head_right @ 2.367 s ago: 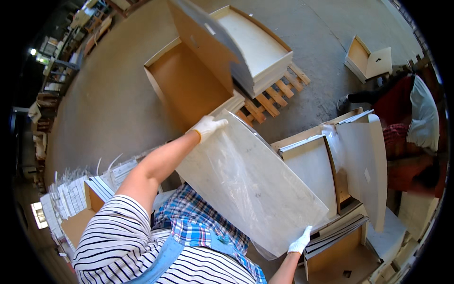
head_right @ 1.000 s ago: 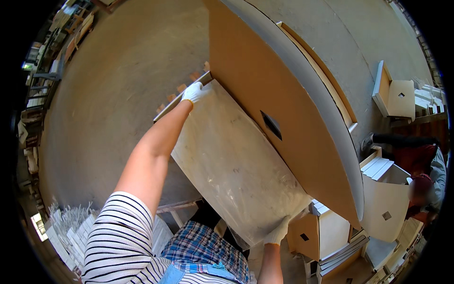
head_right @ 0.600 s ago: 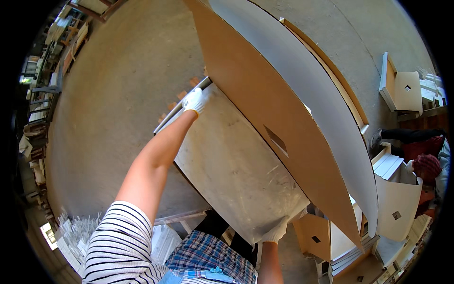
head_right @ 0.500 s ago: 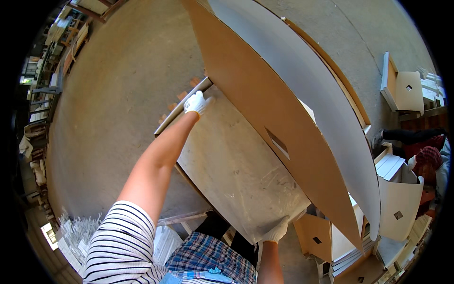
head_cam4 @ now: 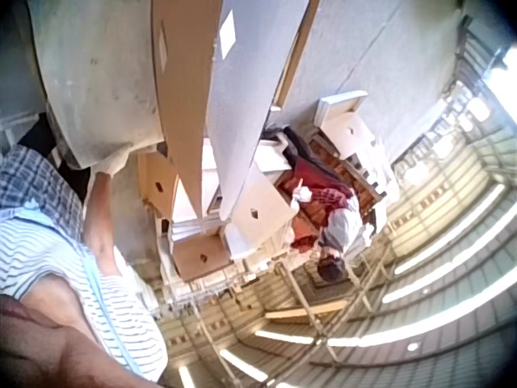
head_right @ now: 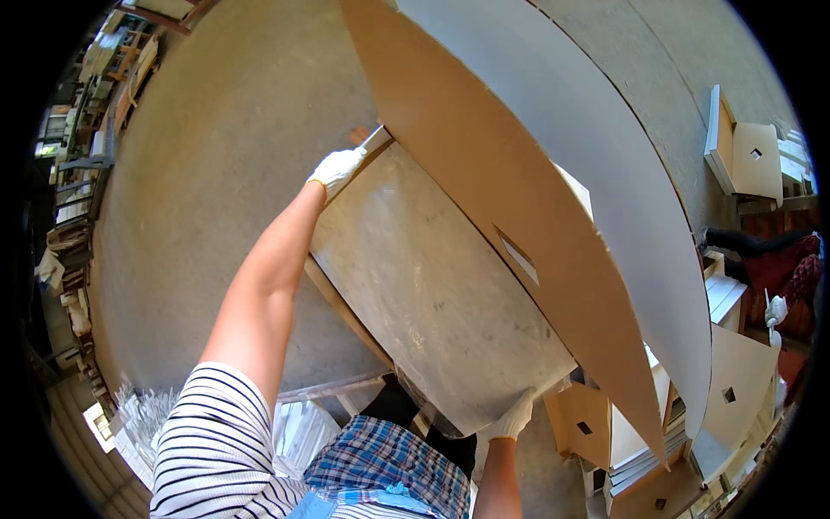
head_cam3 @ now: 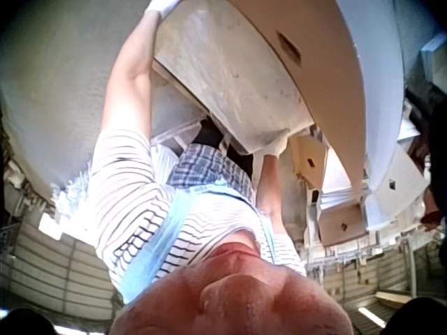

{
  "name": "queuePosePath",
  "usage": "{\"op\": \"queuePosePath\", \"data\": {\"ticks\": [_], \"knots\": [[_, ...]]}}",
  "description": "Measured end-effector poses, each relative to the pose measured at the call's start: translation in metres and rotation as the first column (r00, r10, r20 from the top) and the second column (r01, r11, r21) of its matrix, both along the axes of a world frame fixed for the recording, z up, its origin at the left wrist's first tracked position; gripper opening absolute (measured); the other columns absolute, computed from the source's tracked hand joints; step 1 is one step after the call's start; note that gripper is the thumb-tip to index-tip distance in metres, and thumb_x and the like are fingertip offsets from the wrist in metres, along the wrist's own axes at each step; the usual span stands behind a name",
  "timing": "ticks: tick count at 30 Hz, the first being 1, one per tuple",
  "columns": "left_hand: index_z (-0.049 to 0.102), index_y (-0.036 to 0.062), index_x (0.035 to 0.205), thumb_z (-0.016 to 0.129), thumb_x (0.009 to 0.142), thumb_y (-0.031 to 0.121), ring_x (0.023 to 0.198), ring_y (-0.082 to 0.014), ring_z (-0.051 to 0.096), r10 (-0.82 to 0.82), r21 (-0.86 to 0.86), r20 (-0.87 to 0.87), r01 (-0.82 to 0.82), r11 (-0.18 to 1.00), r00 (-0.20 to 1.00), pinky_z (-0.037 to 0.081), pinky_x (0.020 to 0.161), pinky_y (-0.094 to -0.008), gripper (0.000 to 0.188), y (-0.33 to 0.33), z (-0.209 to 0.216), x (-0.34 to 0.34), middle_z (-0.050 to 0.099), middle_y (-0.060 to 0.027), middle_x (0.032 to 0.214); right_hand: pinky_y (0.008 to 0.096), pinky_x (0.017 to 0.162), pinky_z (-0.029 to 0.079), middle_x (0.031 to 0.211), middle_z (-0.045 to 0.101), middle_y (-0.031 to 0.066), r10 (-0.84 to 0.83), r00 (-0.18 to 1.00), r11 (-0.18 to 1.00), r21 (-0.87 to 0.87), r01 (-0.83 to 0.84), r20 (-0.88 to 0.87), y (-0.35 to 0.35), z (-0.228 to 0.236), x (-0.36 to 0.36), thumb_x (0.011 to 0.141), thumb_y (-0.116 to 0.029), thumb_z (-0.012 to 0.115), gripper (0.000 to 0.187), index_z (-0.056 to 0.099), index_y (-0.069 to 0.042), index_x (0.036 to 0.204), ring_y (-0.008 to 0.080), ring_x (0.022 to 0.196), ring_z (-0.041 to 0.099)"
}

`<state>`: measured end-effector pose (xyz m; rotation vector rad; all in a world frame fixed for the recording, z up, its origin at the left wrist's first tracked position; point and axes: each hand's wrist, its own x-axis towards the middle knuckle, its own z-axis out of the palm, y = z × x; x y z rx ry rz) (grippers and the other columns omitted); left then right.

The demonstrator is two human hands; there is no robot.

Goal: The person packs white furniture panels into cardboard boxes. They place a panel into a box, cover it with a plastic sheet, and then close the box flaps. This process is repeated for multiple panels in a warehouse setting.

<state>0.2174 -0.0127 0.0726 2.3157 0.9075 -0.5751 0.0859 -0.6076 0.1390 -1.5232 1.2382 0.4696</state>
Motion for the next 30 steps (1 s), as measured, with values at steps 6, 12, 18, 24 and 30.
{"op": "queuePosePath", "data": {"ticks": [6, 12, 18, 24, 30], "knots": [[0.068, 0.0088, 0.115, 0.032, 0.097, 0.062, 0.114, -0.0382, 0.060, -0.039, 0.063, 0.049, 0.036, 0.997, 0.998, 0.045, 0.099, -0.0449, 0.066, -0.002, -0.013, -0.001, 0.067, -0.0169, 0.119, 0.0401, 0.104, 0.042, 0.143, 0.048, 0.0149, 0.086, 0.993, 0.996, -0.017, -0.088, -0.086, 0.005, 0.005, 0.008, 0.098, -0.058, 0.047, 0.078, 0.042, 0.004, 0.144, 0.0297, 0.124, 0.051], [0.069, 0.0103, 0.109, 0.041, 0.093, 0.062, 0.106, -0.0383, 0.062, -0.039, 0.102, 0.083, 0.031, 0.994, 0.996, 0.047, 0.093, -0.0451, 0.061, 0.004, -0.023, -0.005, 0.069, -0.0155, 0.112, 0.0382, 0.100, 0.045, 0.135, 0.054, 0.0163, 0.331, 0.944, 0.942, -0.059, -0.330, 0.003, -0.005, -0.021, 0.002, 0.100, -0.051, 0.046, 0.070, 0.045, 0.006, 0.140, 0.0283, 0.118, 0.056], [0.067, 0.0111, 0.107, 0.057, 0.083, 0.055, 0.103, -0.0356, 0.063, -0.031, 0.108, 0.092, 0.021, 0.994, 0.995, 0.049, 0.089, -0.0435, 0.051, -0.001, -0.028, -0.005, 0.069, -0.0149, 0.106, 0.0356, 0.089, 0.048, 0.122, 0.061, 0.0144, 0.480, 0.875, 0.877, 0.041, -0.478, -0.067, -0.016, -0.024, 0.016, 0.096, -0.040, 0.055, 0.058, 0.055, 0.008, 0.128, 0.0220, 0.107, 0.058], [0.065, 0.0098, 0.109, 0.058, 0.083, 0.053, 0.104, -0.0365, 0.063, -0.022, 0.142, 0.078, 0.011, 0.990, 0.997, 0.049, 0.090, -0.0428, 0.051, 0.004, -0.032, -0.012, 0.069, -0.0162, 0.110, 0.0335, 0.084, 0.048, 0.117, 0.060, 0.0120, 0.416, 0.909, 0.909, 0.006, -0.416, -0.028, 0.029, 0.041, 0.029, 0.095, -0.034, 0.059, 0.052, 0.056, 0.007, 0.126, 0.0193, 0.100, 0.058], [0.062, 0.0080, 0.115, 0.054, 0.084, 0.045, 0.107, -0.0393, 0.062, 0.009, 0.156, 0.052, -0.017, 0.988, 0.999, 0.048, 0.094, -0.0442, 0.050, -0.003, -0.043, -0.006, 0.067, -0.0201, 0.114, 0.0376, 0.086, 0.050, 0.118, 0.066, 0.0163, 0.770, 0.627, 0.590, -0.246, -0.769, -0.115, 0.000, 0.043, 0.017, 0.095, -0.037, 0.058, 0.050, 0.059, 0.000, 0.128, 0.0297, 0.104, 0.065]]}}
